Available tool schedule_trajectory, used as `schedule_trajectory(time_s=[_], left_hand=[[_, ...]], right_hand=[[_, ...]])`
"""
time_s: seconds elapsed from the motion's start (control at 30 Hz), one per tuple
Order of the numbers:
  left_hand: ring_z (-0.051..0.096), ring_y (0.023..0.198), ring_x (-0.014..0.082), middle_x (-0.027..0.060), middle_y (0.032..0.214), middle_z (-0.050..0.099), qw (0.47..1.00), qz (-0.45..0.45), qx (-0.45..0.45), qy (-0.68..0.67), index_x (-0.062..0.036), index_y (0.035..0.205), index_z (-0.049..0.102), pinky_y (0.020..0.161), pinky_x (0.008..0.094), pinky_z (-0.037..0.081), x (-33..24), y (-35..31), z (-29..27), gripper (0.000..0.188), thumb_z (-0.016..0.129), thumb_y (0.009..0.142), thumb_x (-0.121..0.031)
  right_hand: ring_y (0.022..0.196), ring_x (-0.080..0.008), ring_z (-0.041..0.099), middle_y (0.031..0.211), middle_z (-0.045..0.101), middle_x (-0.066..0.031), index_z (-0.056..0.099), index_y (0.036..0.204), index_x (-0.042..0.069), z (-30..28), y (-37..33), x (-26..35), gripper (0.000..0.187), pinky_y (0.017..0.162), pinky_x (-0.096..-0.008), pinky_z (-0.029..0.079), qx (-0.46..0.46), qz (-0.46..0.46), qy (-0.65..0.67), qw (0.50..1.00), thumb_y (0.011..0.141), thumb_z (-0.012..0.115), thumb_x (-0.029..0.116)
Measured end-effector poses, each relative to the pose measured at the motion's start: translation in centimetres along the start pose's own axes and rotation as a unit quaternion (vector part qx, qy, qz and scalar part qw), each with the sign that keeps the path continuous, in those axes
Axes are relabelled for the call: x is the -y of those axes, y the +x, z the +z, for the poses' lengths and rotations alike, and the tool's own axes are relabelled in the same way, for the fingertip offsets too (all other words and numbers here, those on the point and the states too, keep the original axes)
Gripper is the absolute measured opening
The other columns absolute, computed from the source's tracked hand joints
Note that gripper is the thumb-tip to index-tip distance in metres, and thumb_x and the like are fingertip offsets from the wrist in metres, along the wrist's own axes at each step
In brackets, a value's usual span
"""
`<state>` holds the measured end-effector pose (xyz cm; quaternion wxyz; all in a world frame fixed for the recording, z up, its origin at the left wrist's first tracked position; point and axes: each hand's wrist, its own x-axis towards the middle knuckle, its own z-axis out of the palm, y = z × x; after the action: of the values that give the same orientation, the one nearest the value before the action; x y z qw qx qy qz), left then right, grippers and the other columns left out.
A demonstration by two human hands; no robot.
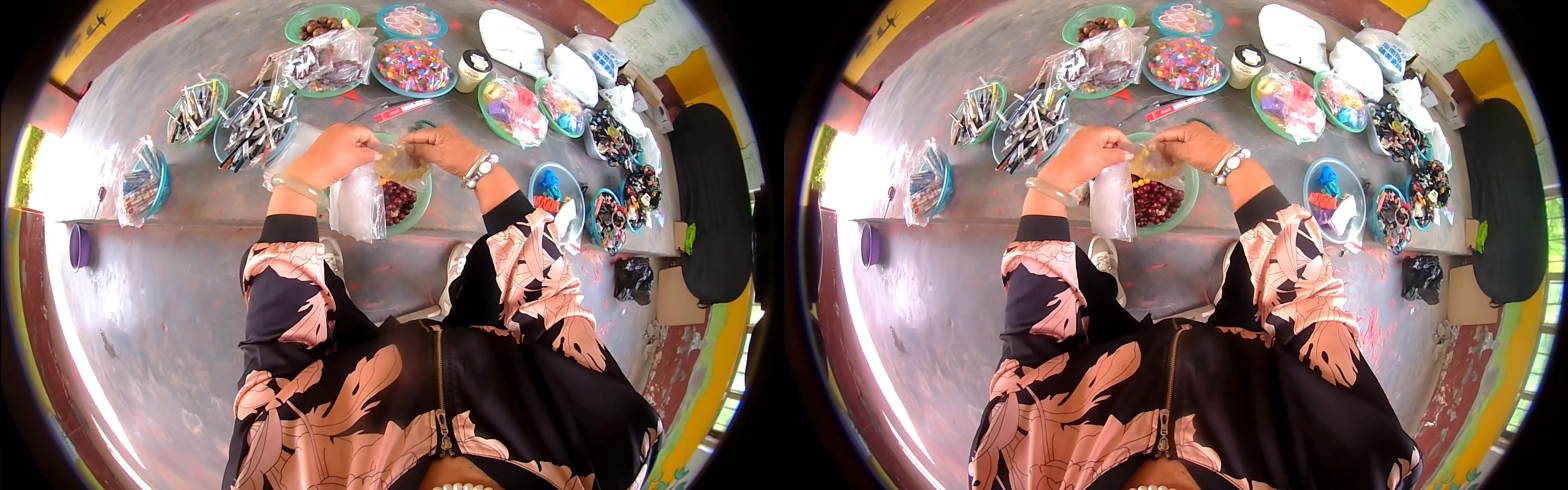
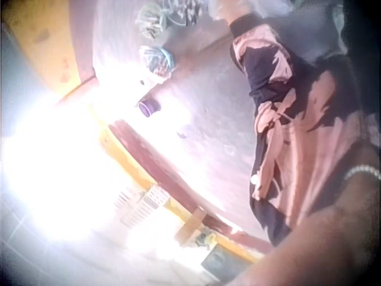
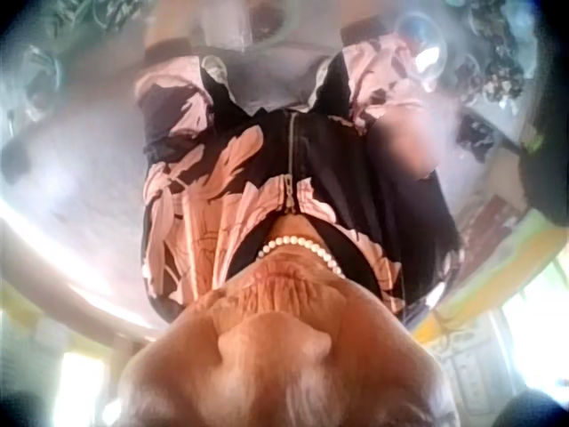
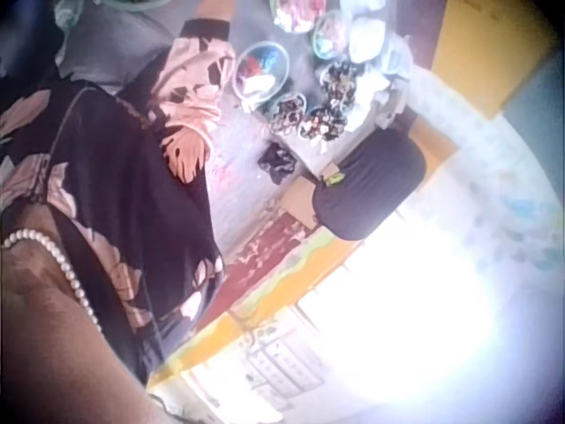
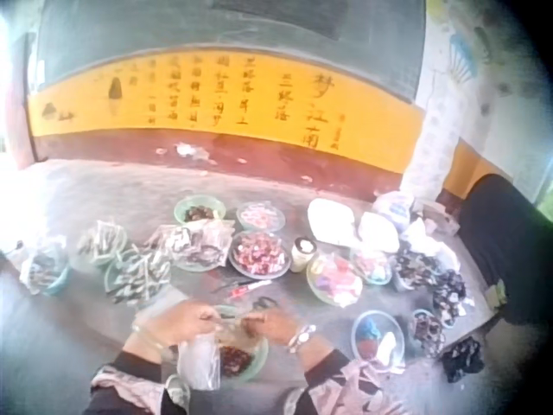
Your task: The person sits on the floor and packs small, round, reddish-brown beads from a green bowl into small clear plastic bags. They open each bag, fill it with beads, and seal it before placing it aside. The person also handles a small white packet and a green beaded bracelet during the process.
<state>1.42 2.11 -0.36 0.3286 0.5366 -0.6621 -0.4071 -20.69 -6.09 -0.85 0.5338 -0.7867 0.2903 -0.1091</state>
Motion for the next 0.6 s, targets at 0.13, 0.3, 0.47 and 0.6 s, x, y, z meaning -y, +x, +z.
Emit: schedule_trajectory(time_s=[0.13, 0.3, 0.47, 0.6], left_hand=[[0.057, 0.064, 0.0265, 0.0168, 0.066, 0.058, 0.994, -0.036, -0.028, 0.095, 0.0018, 0.078, 0.062, 0.060, 0.0353, 0.043, -0.4, -0.7, 0.0, 0.019, 0.062, 0.074, -0.017], [0.057, 0.064, 0.0311, 0.0185, 0.068, 0.059, 0.988, -0.007, -0.054, 0.143, 0.0006, 0.078, 0.063, 0.060, 0.0384, 0.043, 0.1, -0.5, 0.3, 0.020, 0.060, 0.074, -0.019], [0.055, 0.059, 0.0246, 0.0154, 0.064, 0.058, 0.987, -0.018, -0.078, 0.142, 0.0012, 0.079, 0.062, 0.056, 0.0341, 0.041, -0.2, -0.2, 0.3, 0.019, 0.061, 0.076, -0.017], [0.051, 0.054, 0.0167, 0.0105, 0.060, 0.056, 0.987, -0.028, -0.113, 0.112, 0.0003, 0.083, 0.062, 0.053, 0.0310, 0.040, -0.8, -0.3, -0.1, 0.020, 0.060, 0.078, -0.019]], right_hand=[[0.071, -0.0101, 0.060, 0.079, 0.066, -0.0041, 0.064, 0.101, 0.006, 1.8, 1.2, -0.9, 0.023, 0.068, -0.0252, 0.047, -0.019, 0.021, -0.023, 0.999, 0.082, 0.054, 0.015], [0.065, -0.0173, 0.062, 0.076, 0.065, -0.0085, 0.066, 0.093, 0.009, 2.7, 2.5, -3.0, 0.020, 0.064, -0.0283, 0.047, -0.065, -0.009, -0.088, 0.994, 0.081, 0.055, 0.020], [0.067, -0.0225, 0.062, 0.075, 0.064, -0.0104, 0.065, 0.090, 0.010, 2.3, 2.7, -3.5, 0.021, 0.063, -0.0310, 0.047, -0.102, -0.023, -0.103, 0.989, 0.081, 0.055, 0.026], [0.071, -0.0238, 0.062, 0.074, 0.063, -0.0105, 0.063, 0.091, 0.011, 1.9, 2.4, -2.0, 0.021, 0.065, -0.0324, 0.047, -0.122, -0.013, -0.110, 0.986, 0.080, 0.056, 0.028]])
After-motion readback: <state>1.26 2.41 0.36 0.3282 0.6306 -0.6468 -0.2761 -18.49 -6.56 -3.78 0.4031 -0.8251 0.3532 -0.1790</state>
